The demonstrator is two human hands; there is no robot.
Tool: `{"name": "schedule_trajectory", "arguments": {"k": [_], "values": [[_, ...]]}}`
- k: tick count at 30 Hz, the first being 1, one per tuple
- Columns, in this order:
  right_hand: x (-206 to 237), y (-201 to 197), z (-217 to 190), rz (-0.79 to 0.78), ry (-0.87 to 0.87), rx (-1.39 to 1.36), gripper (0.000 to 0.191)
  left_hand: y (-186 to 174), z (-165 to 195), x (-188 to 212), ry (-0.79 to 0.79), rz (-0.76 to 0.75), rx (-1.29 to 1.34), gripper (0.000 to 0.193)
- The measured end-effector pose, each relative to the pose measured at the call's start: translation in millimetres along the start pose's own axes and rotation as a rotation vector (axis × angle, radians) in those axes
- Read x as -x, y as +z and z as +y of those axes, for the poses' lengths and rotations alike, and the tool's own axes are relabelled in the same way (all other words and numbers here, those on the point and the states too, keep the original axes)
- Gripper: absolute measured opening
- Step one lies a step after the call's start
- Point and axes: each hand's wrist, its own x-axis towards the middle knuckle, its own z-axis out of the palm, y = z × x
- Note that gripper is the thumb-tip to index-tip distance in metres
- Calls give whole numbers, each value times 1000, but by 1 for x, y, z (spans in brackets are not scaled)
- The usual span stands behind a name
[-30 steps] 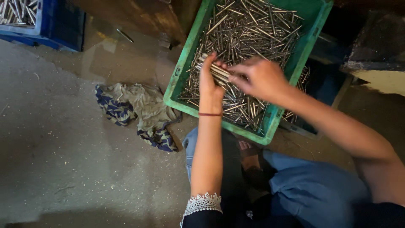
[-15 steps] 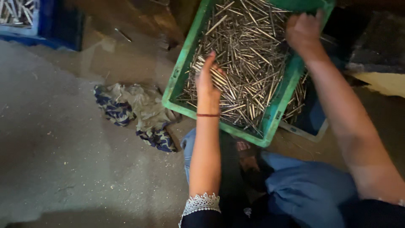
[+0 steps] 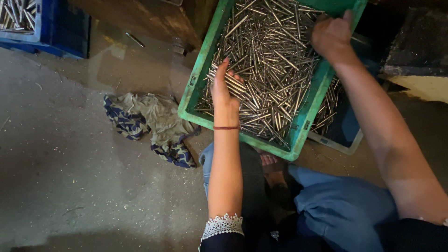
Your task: The person sits on the floor and sorts small metal rods by hand from a green bin, then uses a long metal rod to stir the contents. The person also briefly wipes a rack of long metal rods with a cloth.
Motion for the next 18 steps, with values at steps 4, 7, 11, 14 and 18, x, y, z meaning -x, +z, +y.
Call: {"name": "schedule_trajectory", "arguments": {"k": [4,7,11,14,18], "values": [[-3,-1,2,-155,1,-144,24,-2,0,-1,27,-4,8,13],[-2,-9,3,-248,115,-282,38,-4,-1,-3,32,-9,29,15],[13,-13,14,-51,167,-663,47,-5,-4,-7,25,13,25,20],[23,-12,20,137,93,-919,32,-3,-7,-7,19,-19,26,20],[23,-20,11,-16,210,-1207,29,6,-10,1,-17,-128,73,15]]}}
